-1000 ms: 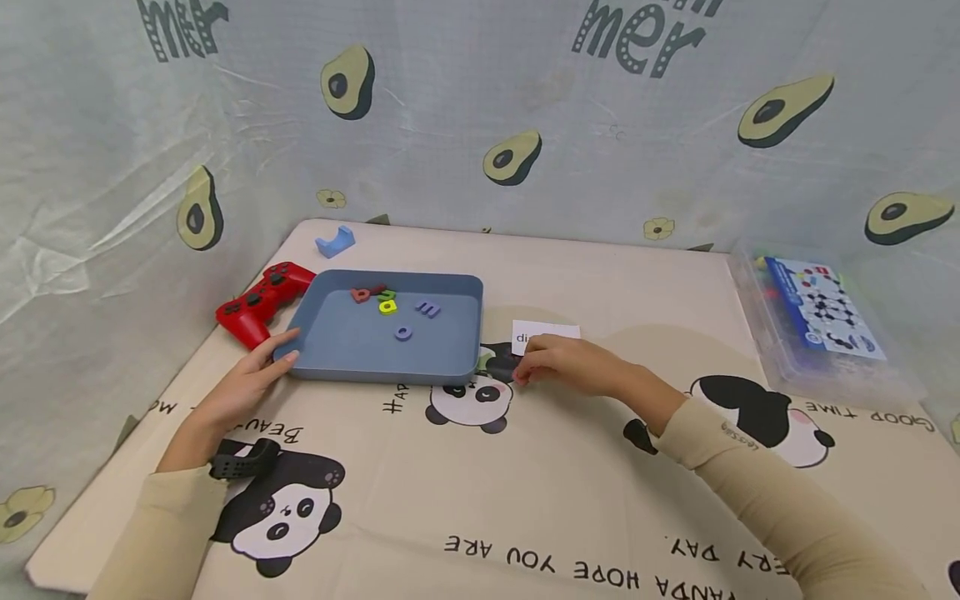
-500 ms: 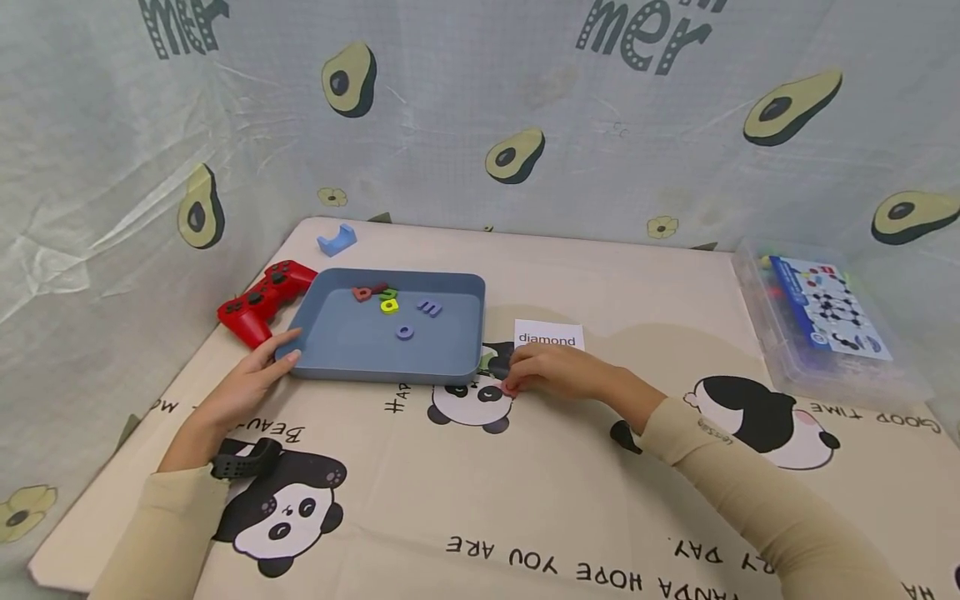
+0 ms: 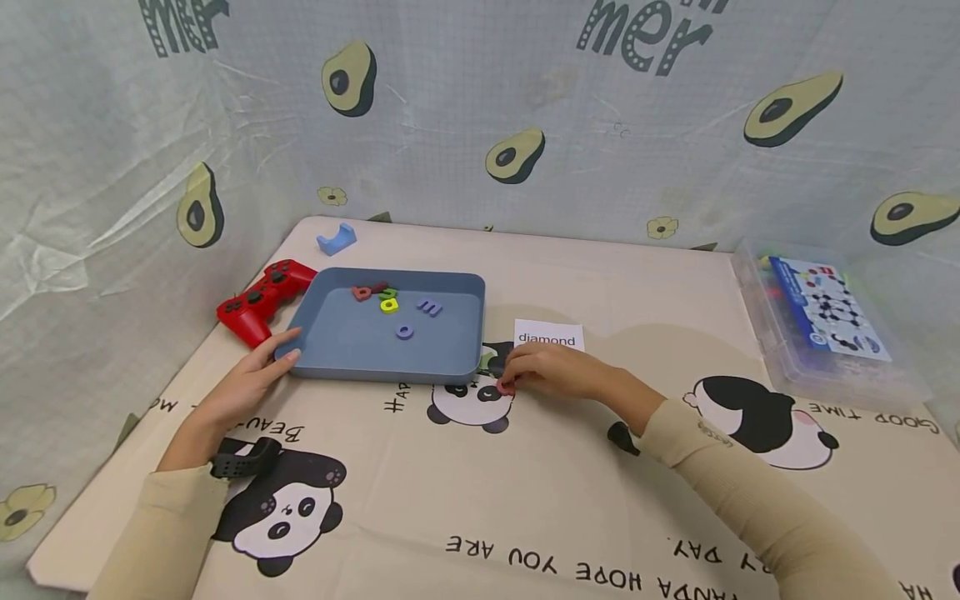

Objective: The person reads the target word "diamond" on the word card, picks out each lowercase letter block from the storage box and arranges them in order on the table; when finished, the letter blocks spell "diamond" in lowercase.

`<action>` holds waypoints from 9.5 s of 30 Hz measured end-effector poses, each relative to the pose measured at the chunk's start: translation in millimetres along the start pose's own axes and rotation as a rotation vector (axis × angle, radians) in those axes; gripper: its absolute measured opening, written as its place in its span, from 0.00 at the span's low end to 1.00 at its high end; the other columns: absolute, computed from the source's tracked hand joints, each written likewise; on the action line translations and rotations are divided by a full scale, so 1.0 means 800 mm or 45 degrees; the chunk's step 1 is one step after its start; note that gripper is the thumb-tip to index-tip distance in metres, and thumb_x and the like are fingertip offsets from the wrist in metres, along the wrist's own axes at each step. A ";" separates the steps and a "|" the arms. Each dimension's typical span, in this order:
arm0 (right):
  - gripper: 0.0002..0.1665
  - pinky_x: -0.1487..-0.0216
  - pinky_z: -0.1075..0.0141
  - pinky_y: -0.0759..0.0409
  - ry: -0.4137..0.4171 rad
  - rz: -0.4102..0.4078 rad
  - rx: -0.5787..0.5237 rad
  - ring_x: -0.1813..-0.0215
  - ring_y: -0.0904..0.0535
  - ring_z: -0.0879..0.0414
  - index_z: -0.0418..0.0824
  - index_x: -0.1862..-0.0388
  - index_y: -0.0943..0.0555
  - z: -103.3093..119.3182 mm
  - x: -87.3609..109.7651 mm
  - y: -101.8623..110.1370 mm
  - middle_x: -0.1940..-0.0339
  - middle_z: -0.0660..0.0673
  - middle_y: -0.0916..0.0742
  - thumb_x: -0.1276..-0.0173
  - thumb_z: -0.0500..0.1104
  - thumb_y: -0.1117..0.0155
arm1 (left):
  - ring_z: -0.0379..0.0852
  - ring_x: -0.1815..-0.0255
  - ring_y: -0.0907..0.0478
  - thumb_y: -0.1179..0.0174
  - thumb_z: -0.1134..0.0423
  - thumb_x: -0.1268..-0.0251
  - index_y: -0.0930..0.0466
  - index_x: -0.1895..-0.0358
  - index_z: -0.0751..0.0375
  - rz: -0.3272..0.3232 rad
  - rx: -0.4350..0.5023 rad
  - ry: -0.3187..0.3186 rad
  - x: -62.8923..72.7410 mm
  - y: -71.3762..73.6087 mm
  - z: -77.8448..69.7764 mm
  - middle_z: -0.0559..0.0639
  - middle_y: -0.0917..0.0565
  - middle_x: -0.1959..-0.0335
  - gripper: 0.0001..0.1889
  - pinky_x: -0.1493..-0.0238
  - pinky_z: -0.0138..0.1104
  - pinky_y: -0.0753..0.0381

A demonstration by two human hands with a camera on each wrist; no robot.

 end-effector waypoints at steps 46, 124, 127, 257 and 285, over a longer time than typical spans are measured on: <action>0.19 0.51 0.63 0.22 -0.827 -0.222 -0.422 0.48 0.20 0.53 0.38 0.47 0.18 -0.082 -0.242 0.027 0.48 0.44 0.16 0.37 0.41 0.32 | 0.62 0.26 0.67 0.53 0.57 0.26 0.53 0.27 0.68 -0.013 0.118 -0.065 -0.003 0.004 0.000 0.67 0.62 0.26 0.32 0.30 0.53 0.59; 0.04 0.59 0.64 0.24 -0.584 0.097 -0.802 0.61 0.23 0.54 0.41 0.62 0.19 -0.077 -0.288 -0.037 0.64 0.46 0.16 0.34 0.39 0.36 | 0.62 0.26 0.63 0.54 0.59 0.25 0.50 0.26 0.65 -0.018 0.072 -0.004 -0.001 -0.004 -0.002 0.65 0.58 0.25 0.29 0.31 0.55 0.55; 0.07 0.58 0.59 0.22 -0.577 0.091 -0.849 0.59 0.23 0.48 0.39 0.58 0.19 -0.073 -0.282 -0.025 0.62 0.44 0.16 0.33 0.40 0.37 | 0.63 0.26 0.63 0.54 0.58 0.25 0.51 0.26 0.65 -0.023 0.061 -0.002 0.000 -0.001 0.000 0.66 0.58 0.25 0.30 0.31 0.56 0.55; 0.20 0.62 0.68 0.24 -0.961 0.122 -0.827 0.56 0.24 0.54 0.36 0.49 0.18 -0.096 -0.237 -0.043 0.50 0.42 0.18 0.42 0.32 0.31 | 0.61 0.26 0.65 0.55 0.58 0.24 0.52 0.26 0.64 -0.007 0.018 0.034 -0.004 -0.004 -0.007 0.64 0.60 0.25 0.30 0.31 0.54 0.56; 0.14 0.72 0.70 0.29 -0.835 0.335 -0.593 0.69 0.30 0.58 0.34 0.58 0.22 -0.078 -0.261 -0.057 0.65 0.45 0.22 0.43 0.34 0.29 | 0.61 0.26 0.65 0.55 0.59 0.24 0.52 0.26 0.66 -0.008 0.060 -0.002 -0.001 0.001 0.002 0.65 0.59 0.25 0.30 0.30 0.53 0.57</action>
Point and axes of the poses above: each hand's wrist, its own x-axis away from the middle knuckle, its own y-axis out of the back of the hand, z = x × y, the point moved 8 cm from there along -x, towards the middle knuckle
